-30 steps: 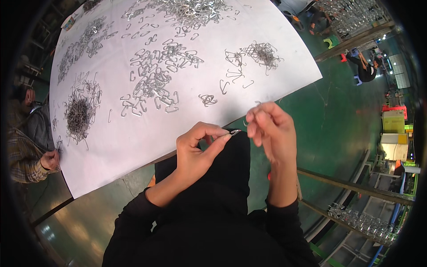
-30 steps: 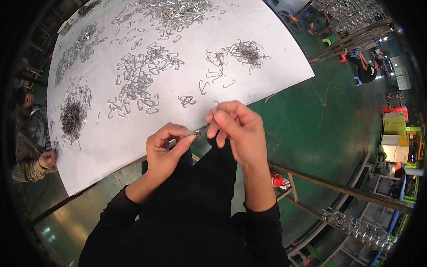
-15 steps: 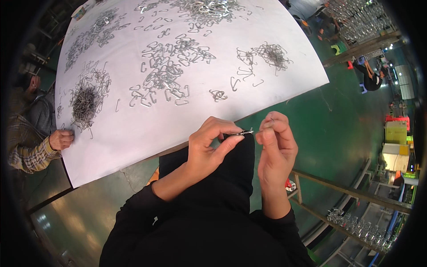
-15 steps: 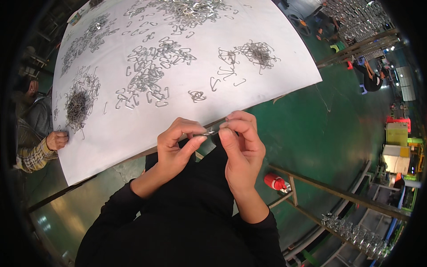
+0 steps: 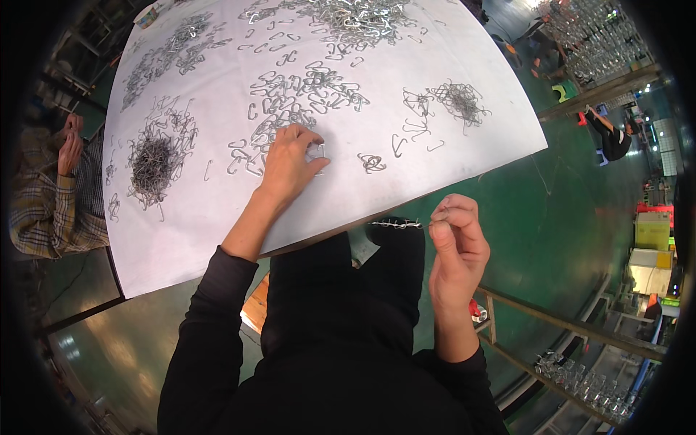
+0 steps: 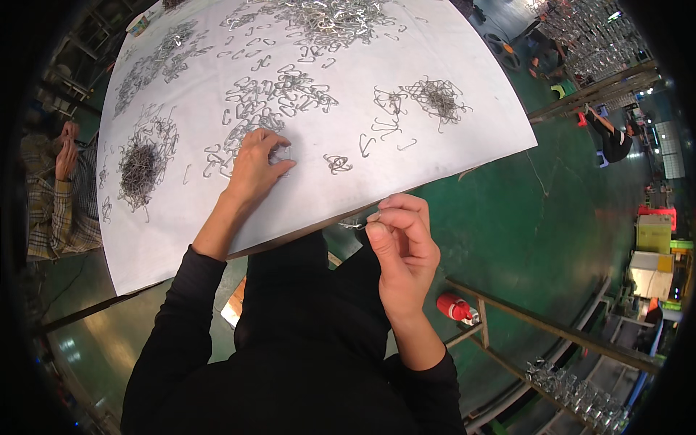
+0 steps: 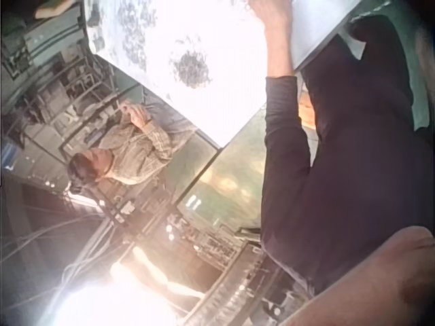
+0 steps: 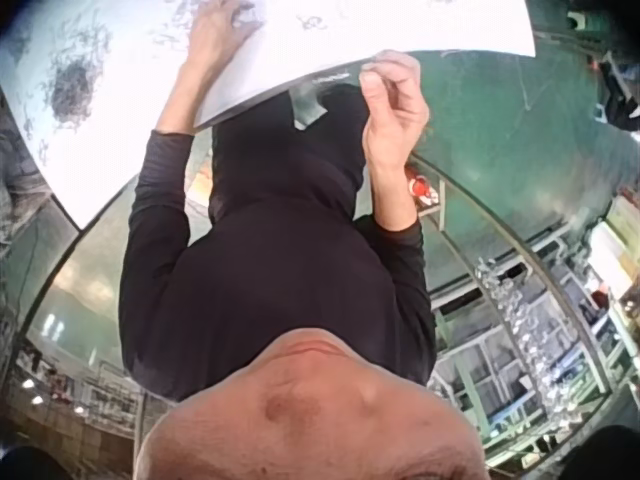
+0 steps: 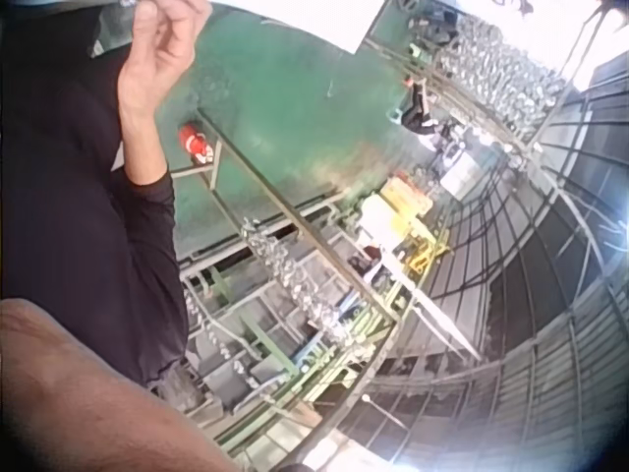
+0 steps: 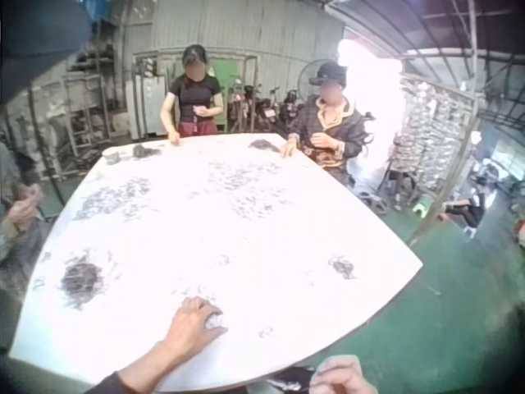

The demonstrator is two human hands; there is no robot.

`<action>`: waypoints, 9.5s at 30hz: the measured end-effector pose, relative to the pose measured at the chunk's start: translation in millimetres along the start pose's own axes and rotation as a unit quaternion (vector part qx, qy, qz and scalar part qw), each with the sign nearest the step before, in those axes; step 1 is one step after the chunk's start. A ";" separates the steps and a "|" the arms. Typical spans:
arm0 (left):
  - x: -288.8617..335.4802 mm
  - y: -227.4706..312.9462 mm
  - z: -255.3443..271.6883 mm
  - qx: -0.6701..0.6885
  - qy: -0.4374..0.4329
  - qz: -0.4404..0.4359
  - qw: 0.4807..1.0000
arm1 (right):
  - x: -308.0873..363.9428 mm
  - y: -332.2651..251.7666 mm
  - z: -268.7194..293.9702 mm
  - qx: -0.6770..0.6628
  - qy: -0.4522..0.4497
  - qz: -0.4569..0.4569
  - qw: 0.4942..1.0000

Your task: The person opens a red container to check contents and then sorts various metal clips on a white table by hand.

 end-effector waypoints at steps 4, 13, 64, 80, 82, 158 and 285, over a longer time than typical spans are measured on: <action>-6.1 6.0 2.4 0.024 -0.016 -0.017 0.999 | 0.7 2.8 0.9 0.012 -0.009 -0.003 1.000; 6.5 77.7 19.1 0.398 -0.058 0.173 0.899 | 4.4 17.4 2.4 0.019 -0.041 -0.021 0.999; 50.6 139.5 41.9 0.363 0.082 0.003 0.928 | -9.2 -1.1 -5.8 -0.162 -0.051 -0.230 0.958; 41.2 54.1 36.2 0.141 0.133 -0.044 0.980 | -0.2 7.2 -2.9 -0.078 -0.013 -0.005 0.997; 37.8 16.1 35.7 0.081 0.118 -0.013 0.990 | 0.2 9.1 -0.9 -0.068 -0.019 -0.001 0.998; 69.5 113.7 24.6 0.522 -0.049 0.172 0.834 | -205.7 141.3 -21.2 0.555 -0.162 0.094 0.811; 59.8 133.2 44.6 0.368 -0.009 0.086 0.926 | -5.3 33.3 9.8 0.051 -0.054 0.005 0.997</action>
Point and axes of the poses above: each hand's wrist, its own x-axis away from the middle knuckle, its own z-axis out of the back of the hand, y = z × x, the point moved 2 cm from there along -x, towards the middle knuckle, and after that the axes turned 10 degrees about y, right-handed, at the moved point
